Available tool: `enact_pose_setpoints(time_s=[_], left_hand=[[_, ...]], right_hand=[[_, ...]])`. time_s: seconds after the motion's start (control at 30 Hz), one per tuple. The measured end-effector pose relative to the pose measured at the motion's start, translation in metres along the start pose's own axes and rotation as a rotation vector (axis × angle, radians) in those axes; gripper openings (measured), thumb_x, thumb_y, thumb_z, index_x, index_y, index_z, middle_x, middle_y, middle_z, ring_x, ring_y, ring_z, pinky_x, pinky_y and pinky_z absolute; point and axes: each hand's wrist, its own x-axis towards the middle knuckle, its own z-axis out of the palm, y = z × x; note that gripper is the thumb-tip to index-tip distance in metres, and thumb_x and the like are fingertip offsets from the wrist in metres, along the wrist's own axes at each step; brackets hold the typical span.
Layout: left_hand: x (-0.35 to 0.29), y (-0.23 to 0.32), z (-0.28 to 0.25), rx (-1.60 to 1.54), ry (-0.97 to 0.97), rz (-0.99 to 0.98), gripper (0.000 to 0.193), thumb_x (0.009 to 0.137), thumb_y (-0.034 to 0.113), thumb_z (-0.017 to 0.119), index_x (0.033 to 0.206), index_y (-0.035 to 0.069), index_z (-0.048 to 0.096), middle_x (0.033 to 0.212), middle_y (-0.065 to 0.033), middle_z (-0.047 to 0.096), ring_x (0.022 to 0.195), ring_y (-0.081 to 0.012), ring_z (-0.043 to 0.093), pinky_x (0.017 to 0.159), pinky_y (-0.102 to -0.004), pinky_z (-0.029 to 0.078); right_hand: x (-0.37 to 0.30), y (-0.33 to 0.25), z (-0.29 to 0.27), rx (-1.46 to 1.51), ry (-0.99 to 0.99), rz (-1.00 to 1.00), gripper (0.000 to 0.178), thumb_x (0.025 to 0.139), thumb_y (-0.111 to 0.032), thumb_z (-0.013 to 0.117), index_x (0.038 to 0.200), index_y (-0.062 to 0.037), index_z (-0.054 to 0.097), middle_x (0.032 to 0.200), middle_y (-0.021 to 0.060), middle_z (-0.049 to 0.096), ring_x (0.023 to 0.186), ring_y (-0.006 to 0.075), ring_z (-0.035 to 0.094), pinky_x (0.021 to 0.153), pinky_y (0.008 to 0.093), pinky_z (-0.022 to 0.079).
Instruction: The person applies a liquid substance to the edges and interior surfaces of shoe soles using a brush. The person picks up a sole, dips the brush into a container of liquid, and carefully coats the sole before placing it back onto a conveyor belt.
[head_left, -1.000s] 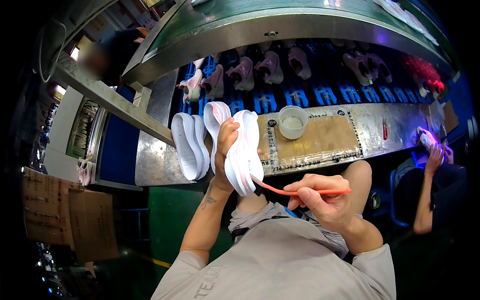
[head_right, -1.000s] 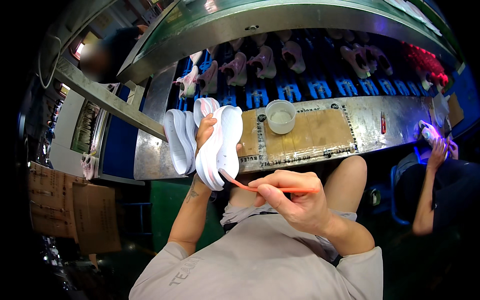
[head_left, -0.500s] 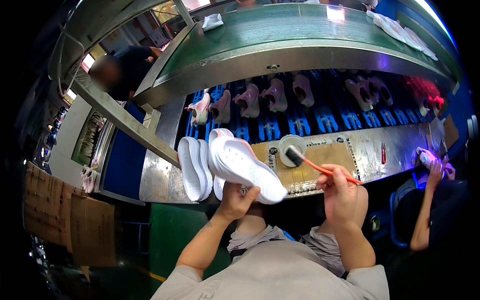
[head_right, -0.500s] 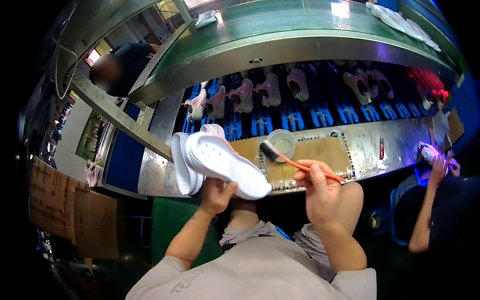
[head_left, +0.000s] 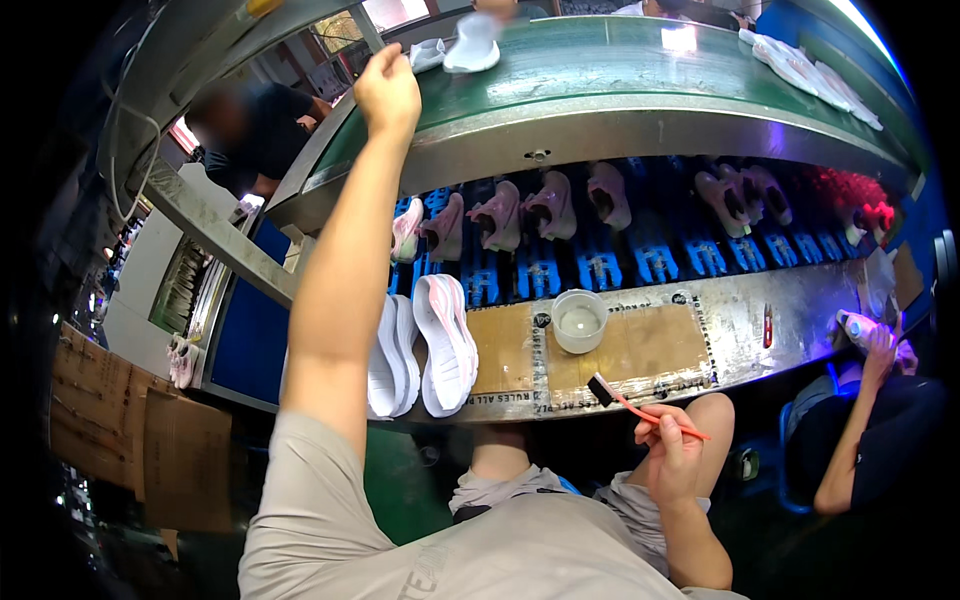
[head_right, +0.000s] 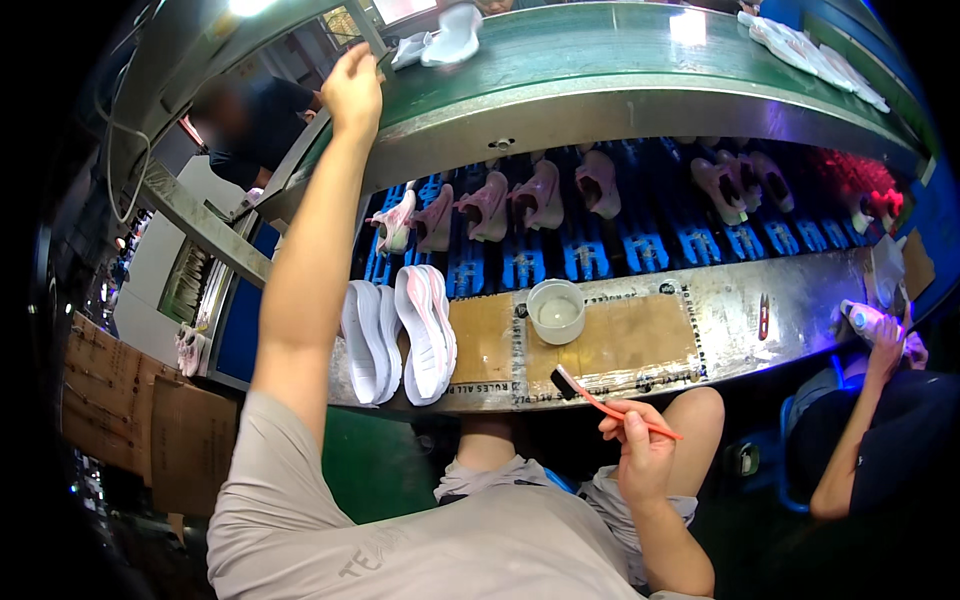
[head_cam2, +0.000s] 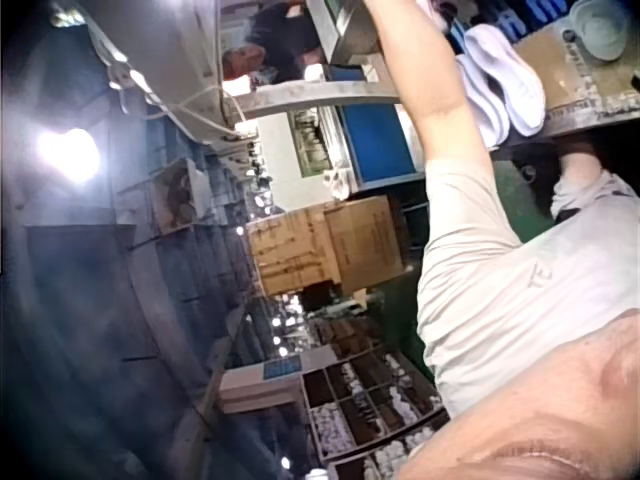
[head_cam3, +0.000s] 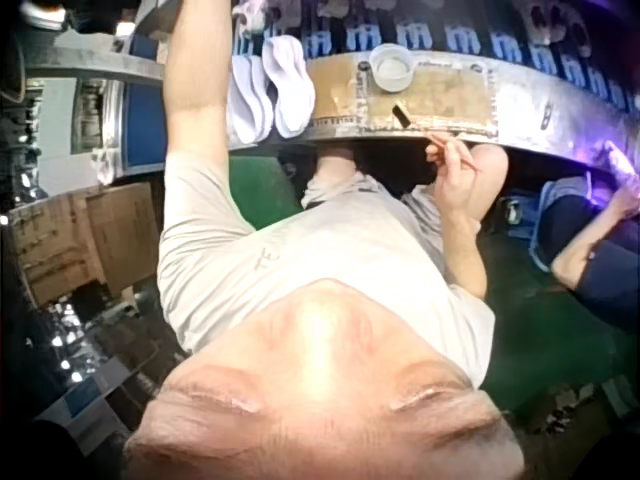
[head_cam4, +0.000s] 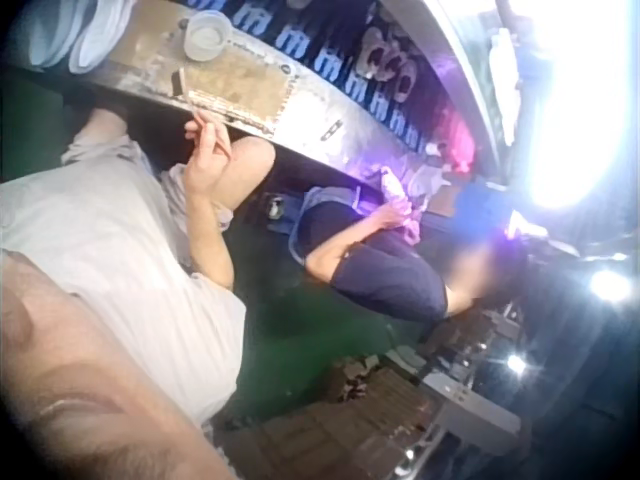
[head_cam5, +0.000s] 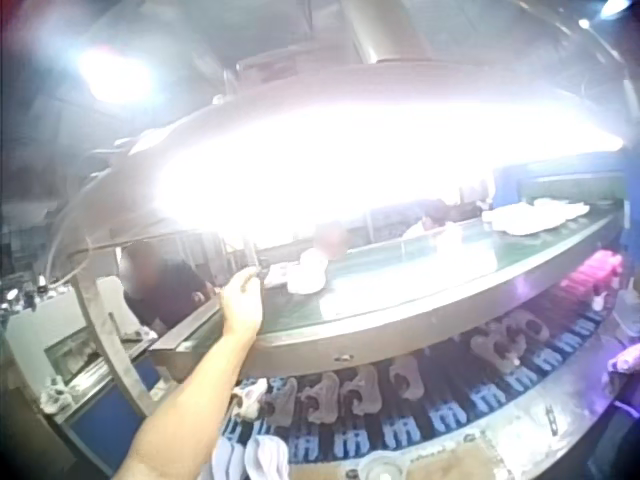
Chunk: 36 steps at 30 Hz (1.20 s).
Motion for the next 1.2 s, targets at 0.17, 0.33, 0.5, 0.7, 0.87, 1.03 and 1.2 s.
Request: enact_pose_setpoints(time_s=[0.17,0.33,0.5,0.7,0.87,1.03,1.2], left_hand=[[-0.126,0.038,-0.081,0.163,-0.097,0.264,0.015,0.096,0.003,0.062,0.102,-0.003,0.074,0.099,-0.0153,0.077,0.090,-0.0239,0.074,0.083,-0.0331,0.057],[-0.219,0.001,-0.205,0.687,-0.006,-0.040,0.028,0.093,0.021,0.071,0.100,-0.007,0.074,0.098,-0.0228,0.075,0.094,-0.0384,0.073,0.084,-0.0447,0.057],[-0.272,-0.029,-0.257,1.042,-0.523,-0.763,0.072,0.080,0.059,0.075,0.099,-0.011,0.074,0.105,-0.0355,0.071,0.109,-0.0464,0.068,0.097,-0.0482,0.052],[-0.326,-0.074,-0.276,0.911,-0.463,-0.697,0.079,0.075,0.047,0.080,0.115,-0.019,0.062,0.114,-0.0390,0.067,0.113,-0.0493,0.065,0.101,-0.0486,0.050],[-0.315,-0.022,-0.258,0.891,-0.290,-0.589,0.067,0.076,0.027,0.080,0.120,-0.018,0.056,0.114,-0.0374,0.065,0.109,-0.0507,0.064,0.099,-0.0512,0.049],[-0.294,0.021,-0.275,0.308,-0.247,-0.747,0.068,0.077,0.030,0.089,0.125,-0.007,0.058,0.114,-0.0224,0.070,0.103,-0.0327,0.069,0.093,-0.0414,0.053],[-0.327,0.029,-0.268,-0.935,-0.179,-1.233,0.061,0.085,0.021,0.084,0.136,-0.001,0.058,0.124,-0.0142,0.070,0.113,-0.0282,0.068,0.101,-0.0420,0.053]], right_hand=[[0.013,0.010,-0.011,-0.042,-0.018,0.051,0.026,0.107,-0.017,0.056,0.115,0.0041,0.068,0.093,0.0100,0.071,0.083,0.0128,0.065,0.077,0.0262,0.052],[0.031,0.004,-0.001,-0.191,-0.074,-0.046,0.026,0.106,-0.016,0.057,0.115,0.0055,0.069,0.095,0.0099,0.072,0.085,0.0124,0.064,0.078,0.0253,0.051],[0.074,-0.018,0.022,-0.641,-0.196,-0.179,0.025,0.104,-0.017,0.059,0.111,0.0045,0.070,0.093,0.0085,0.073,0.086,0.0120,0.065,0.078,0.0267,0.050],[0.135,-0.026,0.063,-1.089,-0.231,-0.283,0.020,0.099,-0.019,0.063,0.103,-0.0028,0.074,0.082,0.0139,0.072,0.074,0.0268,0.070,0.068,0.0352,0.052],[0.154,-0.017,0.066,-1.258,-0.257,-0.216,0.022,0.096,-0.022,0.065,0.099,-0.0026,0.074,0.080,0.0166,0.073,0.073,0.0322,0.070,0.067,0.0383,0.052],[0.146,-0.024,0.068,-1.047,-0.157,-0.275,0.021,0.100,-0.021,0.063,0.104,-0.0037,0.074,0.081,0.0118,0.074,0.076,0.0217,0.072,0.068,0.0326,0.052],[0.142,-0.010,0.053,-0.832,-0.216,-0.385,0.019,0.104,-0.013,0.059,0.109,0.0011,0.072,0.094,0.0093,0.074,0.088,0.0156,0.072,0.077,0.0293,0.054]])
